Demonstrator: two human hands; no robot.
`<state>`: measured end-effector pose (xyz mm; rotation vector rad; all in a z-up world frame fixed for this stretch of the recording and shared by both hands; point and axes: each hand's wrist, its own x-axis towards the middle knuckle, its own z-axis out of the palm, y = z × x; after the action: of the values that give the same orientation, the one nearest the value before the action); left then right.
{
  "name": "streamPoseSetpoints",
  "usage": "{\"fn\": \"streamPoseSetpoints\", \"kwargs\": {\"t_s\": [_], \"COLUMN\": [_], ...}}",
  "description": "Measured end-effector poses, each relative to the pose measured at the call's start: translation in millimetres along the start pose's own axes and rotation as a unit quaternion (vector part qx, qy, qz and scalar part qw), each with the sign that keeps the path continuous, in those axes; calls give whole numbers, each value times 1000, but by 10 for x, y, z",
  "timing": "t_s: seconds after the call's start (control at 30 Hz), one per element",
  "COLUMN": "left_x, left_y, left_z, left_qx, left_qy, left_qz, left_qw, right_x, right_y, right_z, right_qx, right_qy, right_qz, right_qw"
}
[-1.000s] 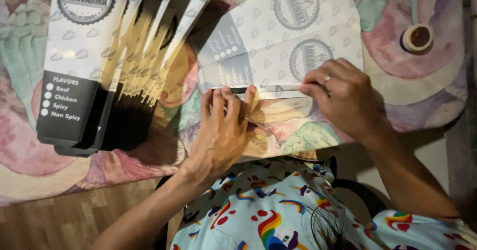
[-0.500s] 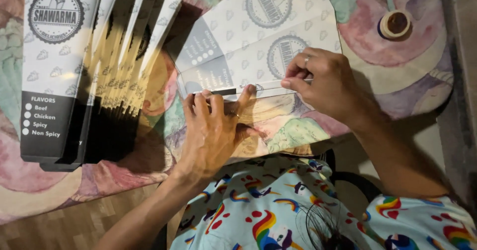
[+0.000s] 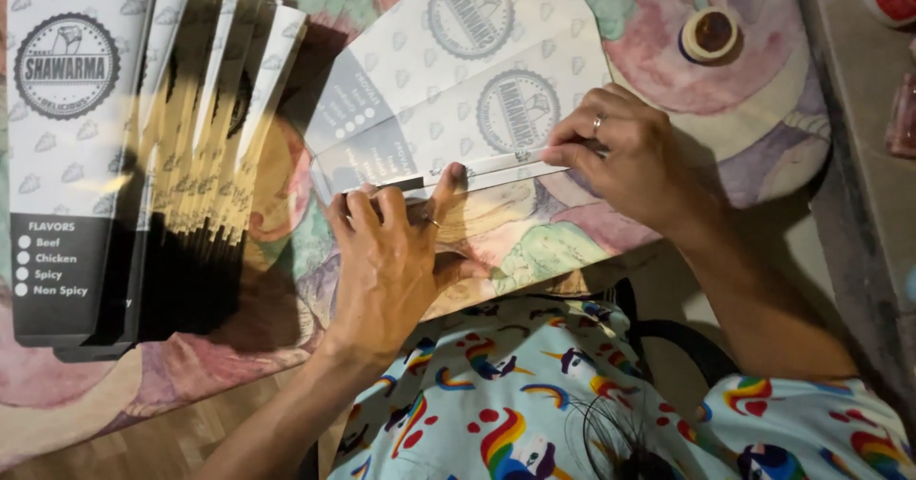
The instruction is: The person folds a printed paper sheet into a small packet, applies tape to seal the edges, and places the finished packet into a stack. The process is repeated multiple times with identical sheets.
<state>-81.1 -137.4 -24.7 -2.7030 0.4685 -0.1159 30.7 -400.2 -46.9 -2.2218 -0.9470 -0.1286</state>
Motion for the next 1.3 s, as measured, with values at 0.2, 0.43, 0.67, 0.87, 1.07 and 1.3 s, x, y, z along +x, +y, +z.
{"fn": "streamPoseSetpoints", "kwargs": {"t_s": [0.2,0.43,0.67,0.87,1.07,1.3], "left_x": [-24,-14,16,11,1,7], "left_y": [12,16,18,16,20,3], "left_z": [14,10,-25,-37,9,-48], "left_qx": [-4,-12,-21,-16,-42,-23], "left_qy": [6,-21,-9,10,24,21], "left_qz": [7,8,-8,-7,-10,-8], "left_qw": [1000,1000,1000,1000,999,999], "right_x": [3,95,70,-111,-196,-348], "right_y": [140,2,26,97,153,727], "right_z": [19,11,-55,-123,-347,-621], "right_qx": [67,84,5,2,-28,-222], "right_qy": [1,-20,-35,17,-8,114], "right_qz": [26,95,170,171,225,95], "right_qw": [997,992,985,985,974,964]}}
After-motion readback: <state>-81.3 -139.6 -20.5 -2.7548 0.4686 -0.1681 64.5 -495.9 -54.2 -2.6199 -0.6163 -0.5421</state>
